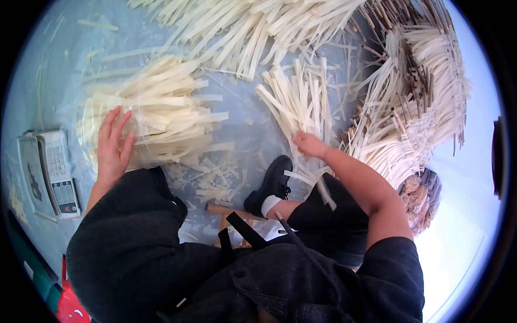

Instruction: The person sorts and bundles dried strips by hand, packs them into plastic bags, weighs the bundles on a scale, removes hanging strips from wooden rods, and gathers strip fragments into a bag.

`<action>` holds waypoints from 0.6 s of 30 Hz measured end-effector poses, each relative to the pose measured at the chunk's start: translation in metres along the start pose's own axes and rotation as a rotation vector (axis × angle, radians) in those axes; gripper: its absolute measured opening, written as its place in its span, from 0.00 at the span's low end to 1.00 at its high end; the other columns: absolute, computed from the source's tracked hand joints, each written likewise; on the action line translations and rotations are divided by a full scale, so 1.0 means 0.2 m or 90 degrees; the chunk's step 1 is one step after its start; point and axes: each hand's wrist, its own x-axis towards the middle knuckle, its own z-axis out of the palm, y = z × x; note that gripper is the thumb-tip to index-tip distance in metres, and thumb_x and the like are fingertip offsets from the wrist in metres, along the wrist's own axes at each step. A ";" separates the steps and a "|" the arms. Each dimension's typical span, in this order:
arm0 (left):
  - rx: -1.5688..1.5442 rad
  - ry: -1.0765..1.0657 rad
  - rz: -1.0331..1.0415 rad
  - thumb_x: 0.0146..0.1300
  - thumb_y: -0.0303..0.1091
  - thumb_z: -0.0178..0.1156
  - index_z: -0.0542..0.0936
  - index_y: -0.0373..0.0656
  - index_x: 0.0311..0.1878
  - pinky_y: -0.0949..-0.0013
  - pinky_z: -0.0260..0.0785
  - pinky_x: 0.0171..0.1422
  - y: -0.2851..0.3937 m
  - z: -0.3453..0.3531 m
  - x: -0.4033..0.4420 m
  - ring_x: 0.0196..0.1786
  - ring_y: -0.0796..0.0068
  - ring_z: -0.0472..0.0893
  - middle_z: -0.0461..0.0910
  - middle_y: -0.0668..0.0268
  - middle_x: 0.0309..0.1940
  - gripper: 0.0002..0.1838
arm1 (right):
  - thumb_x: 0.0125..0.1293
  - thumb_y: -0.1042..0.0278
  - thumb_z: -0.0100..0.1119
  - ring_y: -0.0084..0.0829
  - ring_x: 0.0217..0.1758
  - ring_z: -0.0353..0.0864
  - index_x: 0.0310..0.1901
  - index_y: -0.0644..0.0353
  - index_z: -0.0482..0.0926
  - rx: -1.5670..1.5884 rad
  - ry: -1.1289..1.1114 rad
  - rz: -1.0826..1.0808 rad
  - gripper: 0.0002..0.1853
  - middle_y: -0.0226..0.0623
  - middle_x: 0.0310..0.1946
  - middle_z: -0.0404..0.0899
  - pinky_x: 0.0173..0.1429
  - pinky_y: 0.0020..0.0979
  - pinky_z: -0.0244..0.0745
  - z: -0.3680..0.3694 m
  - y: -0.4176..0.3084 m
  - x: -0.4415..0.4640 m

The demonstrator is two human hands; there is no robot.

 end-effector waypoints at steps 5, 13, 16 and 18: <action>-0.008 0.005 -0.003 0.64 0.29 0.57 0.73 0.46 0.63 0.58 0.54 0.74 0.01 0.00 0.01 0.71 0.53 0.63 0.66 0.56 0.67 0.23 | 0.70 0.45 0.46 0.29 0.25 0.76 0.55 0.54 0.76 -0.048 0.069 0.085 0.23 0.36 0.27 0.75 0.28 0.33 0.78 -0.24 0.02 0.08; -0.012 0.011 -0.010 0.65 0.29 0.57 0.73 0.46 0.63 0.58 0.55 0.73 0.02 0.00 0.01 0.70 0.54 0.63 0.66 0.56 0.66 0.22 | 0.67 0.53 0.50 0.27 0.23 0.74 0.50 0.50 0.83 -0.096 -0.208 0.211 0.18 0.32 0.23 0.76 0.27 0.28 0.71 -0.43 -0.27 -0.22; -0.007 0.007 -0.009 0.65 0.29 0.57 0.73 0.45 0.63 0.58 0.55 0.73 0.01 0.00 0.01 0.70 0.53 0.64 0.66 0.56 0.66 0.22 | 0.68 0.54 0.51 0.26 0.23 0.71 0.49 0.53 0.83 0.016 -0.246 0.237 0.17 0.32 0.23 0.75 0.33 0.31 0.73 -0.46 -0.25 -0.23; -0.011 0.004 -0.006 0.65 0.29 0.57 0.73 0.45 0.63 0.58 0.55 0.73 0.00 0.00 0.01 0.70 0.53 0.64 0.66 0.56 0.66 0.22 | 0.70 0.54 0.50 0.24 0.22 0.70 0.49 0.55 0.83 -0.192 -0.276 0.273 0.17 0.29 0.20 0.72 0.33 0.32 0.73 -0.42 -0.27 -0.24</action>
